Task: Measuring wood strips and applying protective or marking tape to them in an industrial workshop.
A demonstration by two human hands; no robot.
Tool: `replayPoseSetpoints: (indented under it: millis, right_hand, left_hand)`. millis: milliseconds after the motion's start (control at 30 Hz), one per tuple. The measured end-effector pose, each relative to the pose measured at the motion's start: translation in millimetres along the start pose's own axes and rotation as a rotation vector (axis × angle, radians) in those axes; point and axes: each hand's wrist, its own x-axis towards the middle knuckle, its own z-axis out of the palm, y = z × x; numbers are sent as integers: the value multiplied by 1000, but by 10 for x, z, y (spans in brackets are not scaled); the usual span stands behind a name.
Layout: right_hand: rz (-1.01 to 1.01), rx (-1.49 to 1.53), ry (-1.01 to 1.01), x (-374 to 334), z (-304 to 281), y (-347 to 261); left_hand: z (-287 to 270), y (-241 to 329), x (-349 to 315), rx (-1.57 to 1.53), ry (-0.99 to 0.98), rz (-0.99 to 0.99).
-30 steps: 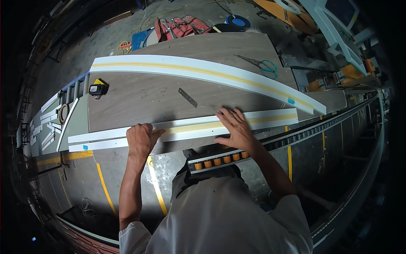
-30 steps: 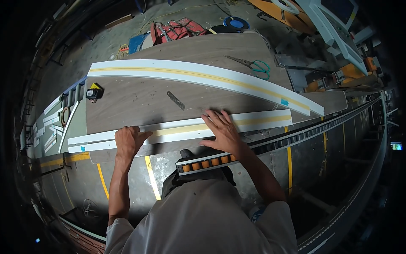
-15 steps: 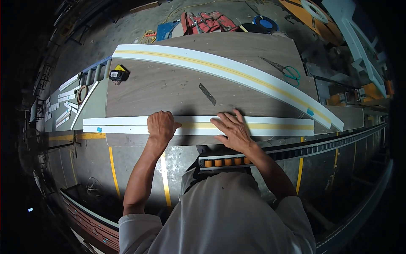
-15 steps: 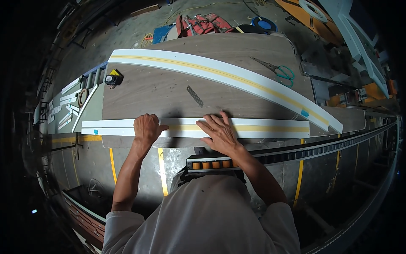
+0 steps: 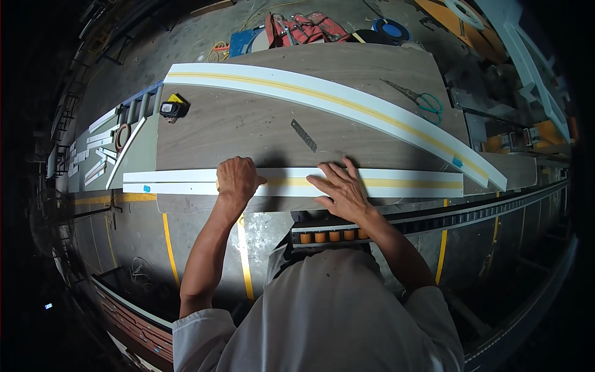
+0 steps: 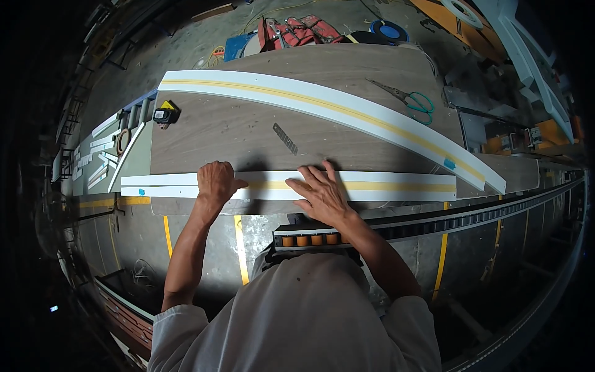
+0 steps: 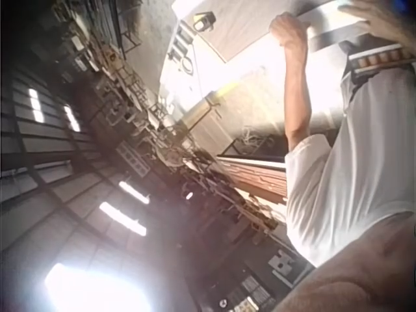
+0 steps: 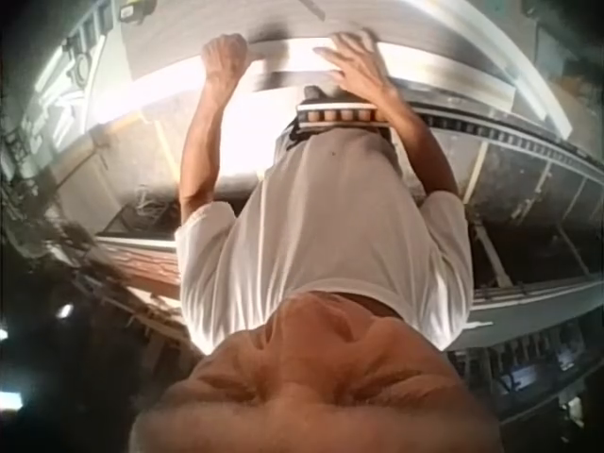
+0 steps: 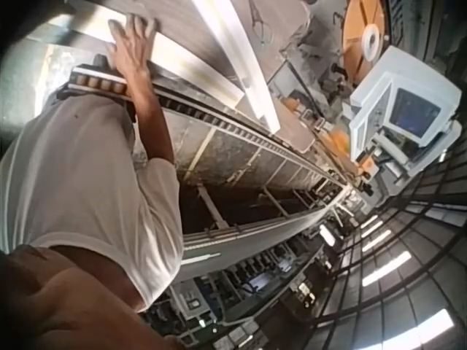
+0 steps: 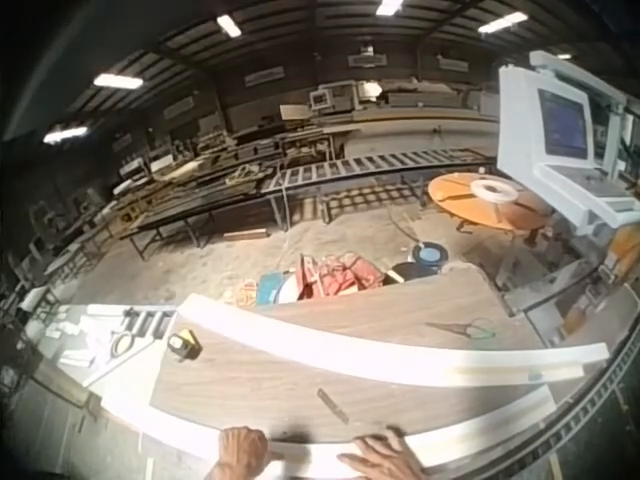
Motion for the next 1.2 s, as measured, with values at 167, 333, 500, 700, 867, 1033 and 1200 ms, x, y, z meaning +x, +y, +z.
replayPoseSetpoints:
  millis: [167, 333, 500, 700, 867, 1033, 1200]
  right_hand:
    - [1, 3, 1, -6, -4, -5]
    - [-4, -21, 2, -18, 14, -13]
    - [51, -198, 82, -217, 97, -32]
    - [426, -329, 253, -1305, -475, 609]
    - [788, -503, 170, -2056, -1256, 1279]
    - [665, -463, 120, -1858, -1015, 932]
    - [386, -201, 101, -956, -190, 71]
  left_hand:
    - [0, -5, 24, 2, -5, -7]
    - [41, -34, 72, -7, 12, 11]
    - [145, -74, 56, 8, 69, 9]
    - [342, -162, 82, -44, 174, 4]
    - [338, -148, 91, -40, 132, -57]
    - [236, -77, 68, -21, 105, -72]
    - [167, -53, -12, -16, 108, -48]
